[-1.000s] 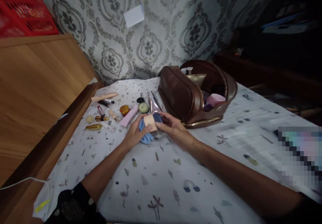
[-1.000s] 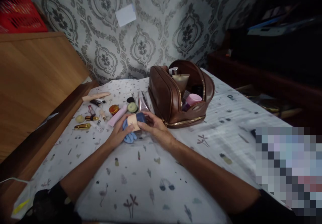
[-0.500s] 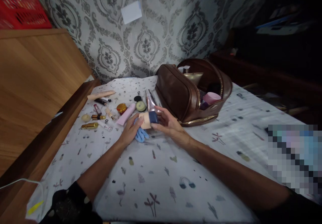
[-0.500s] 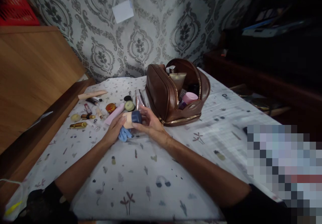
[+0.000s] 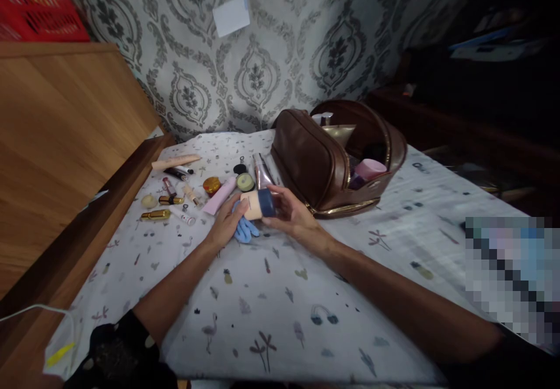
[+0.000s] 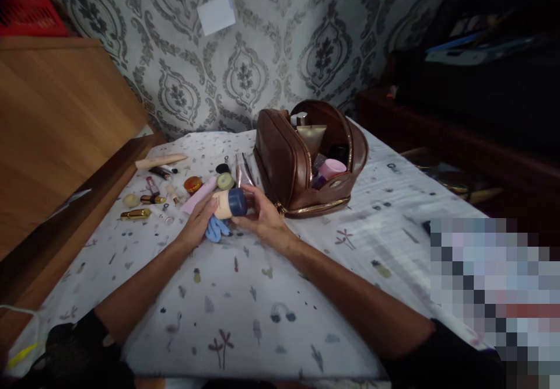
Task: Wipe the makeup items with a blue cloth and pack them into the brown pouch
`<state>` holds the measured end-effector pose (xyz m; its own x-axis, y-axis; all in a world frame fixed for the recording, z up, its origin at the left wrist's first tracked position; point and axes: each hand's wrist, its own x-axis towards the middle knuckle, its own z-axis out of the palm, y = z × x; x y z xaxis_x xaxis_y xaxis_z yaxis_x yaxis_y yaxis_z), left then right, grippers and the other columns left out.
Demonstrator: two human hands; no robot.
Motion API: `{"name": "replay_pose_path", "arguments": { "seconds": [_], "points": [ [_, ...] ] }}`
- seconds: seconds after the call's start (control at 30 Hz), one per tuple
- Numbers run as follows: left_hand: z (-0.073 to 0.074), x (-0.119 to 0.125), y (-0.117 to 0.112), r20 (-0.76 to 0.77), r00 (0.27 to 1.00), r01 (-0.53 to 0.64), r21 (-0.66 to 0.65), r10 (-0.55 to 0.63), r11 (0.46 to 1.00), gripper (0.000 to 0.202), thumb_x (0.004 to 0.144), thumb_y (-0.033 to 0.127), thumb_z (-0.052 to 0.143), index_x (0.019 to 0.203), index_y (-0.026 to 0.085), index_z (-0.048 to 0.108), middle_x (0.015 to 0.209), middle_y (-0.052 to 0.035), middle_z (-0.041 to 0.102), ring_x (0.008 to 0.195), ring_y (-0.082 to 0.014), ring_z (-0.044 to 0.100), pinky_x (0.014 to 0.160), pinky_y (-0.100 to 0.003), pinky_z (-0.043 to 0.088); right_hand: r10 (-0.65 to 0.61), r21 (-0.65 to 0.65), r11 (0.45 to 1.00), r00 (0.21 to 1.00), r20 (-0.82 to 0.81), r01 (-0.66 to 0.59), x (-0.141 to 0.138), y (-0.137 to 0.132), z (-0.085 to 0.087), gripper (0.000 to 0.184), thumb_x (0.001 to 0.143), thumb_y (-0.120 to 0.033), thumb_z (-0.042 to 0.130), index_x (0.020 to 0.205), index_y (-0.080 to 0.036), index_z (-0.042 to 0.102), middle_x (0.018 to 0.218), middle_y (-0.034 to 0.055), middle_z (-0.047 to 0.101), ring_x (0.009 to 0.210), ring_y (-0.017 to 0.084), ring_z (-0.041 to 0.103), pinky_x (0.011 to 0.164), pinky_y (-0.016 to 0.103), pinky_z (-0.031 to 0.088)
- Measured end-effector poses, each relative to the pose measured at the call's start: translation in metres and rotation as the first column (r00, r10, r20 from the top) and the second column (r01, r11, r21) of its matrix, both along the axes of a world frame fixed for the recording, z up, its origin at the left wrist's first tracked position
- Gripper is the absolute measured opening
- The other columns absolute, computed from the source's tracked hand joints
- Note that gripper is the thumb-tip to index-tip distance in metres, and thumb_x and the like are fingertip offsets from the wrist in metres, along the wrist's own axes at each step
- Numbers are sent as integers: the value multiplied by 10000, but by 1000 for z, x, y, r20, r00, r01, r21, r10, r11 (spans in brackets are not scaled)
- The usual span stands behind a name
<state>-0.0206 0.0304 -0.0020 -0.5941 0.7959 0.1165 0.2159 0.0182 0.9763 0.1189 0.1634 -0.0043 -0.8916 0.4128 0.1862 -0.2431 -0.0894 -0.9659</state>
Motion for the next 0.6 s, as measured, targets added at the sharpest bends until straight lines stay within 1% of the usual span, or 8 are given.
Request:
{"name": "replay_pose_path", "arguments": {
  "seconds": [0.1,0.17,0.23,0.37,0.43,0.6],
  "points": [
    [0,0,0,-51,998,33,34,-31,999,500,876,648,539,968,169,649,919,-59,685,855,-180,639,745,-269,529,-8,6,1000,1000,-4,8,0,0,-1,716,689,-323,820,1315,-277,477,1264,93,553,1222,264,539,1006,463,501],
    [1,1,0,-56,997,46,32,-44,998,493,874,646,542,956,172,648,907,-58,679,853,-186,638,755,-281,529,-26,4,1000,1000,-10,26,0,-1,-1,683,712,-361,808,1310,-277,491,1267,95,562,1234,260,532,1043,471,473],
    [1,1,0,-46,998,51,21,-50,998,485,871,639,552,959,172,648,892,-52,677,802,-172,637,708,-267,525,-42,-14,999,999,-4,42,0,0,-2,641,739,-407,782,1300,-272,503,1275,98,573,1249,259,521,1060,477,453],
    [1,1,-1,16,998,55,-9,-55,998,505,863,636,566,1047,172,640,845,-41,687,637,-128,616,545,-221,489,-35,-47,998,999,28,36,-1,0,-1,629,757,-453,748,1301,-255,501,1284,114,582,1235,273,532,1006,476,488],
    [1,2,-2,37,998,53,-21,-53,998,531,861,638,566,1100,168,630,819,-42,695,580,-117,605,495,-210,474,-29,-42,999,999,30,30,-1,1,-2,617,758,-443,746,1294,-255,508,1274,115,589,1224,276,539,999,473,493],
    [-2,0,-1,61,998,15,-22,-14,1000,603,876,646,535,1220,155,597,716,-23,695,478,-106,586,407,-197,431,-23,6,1000,1000,0,23,-2,2,-4,625,726,-372,780,1282,-265,513,1245,92,591,1222,261,535,1055,479,457]
  ]
}}
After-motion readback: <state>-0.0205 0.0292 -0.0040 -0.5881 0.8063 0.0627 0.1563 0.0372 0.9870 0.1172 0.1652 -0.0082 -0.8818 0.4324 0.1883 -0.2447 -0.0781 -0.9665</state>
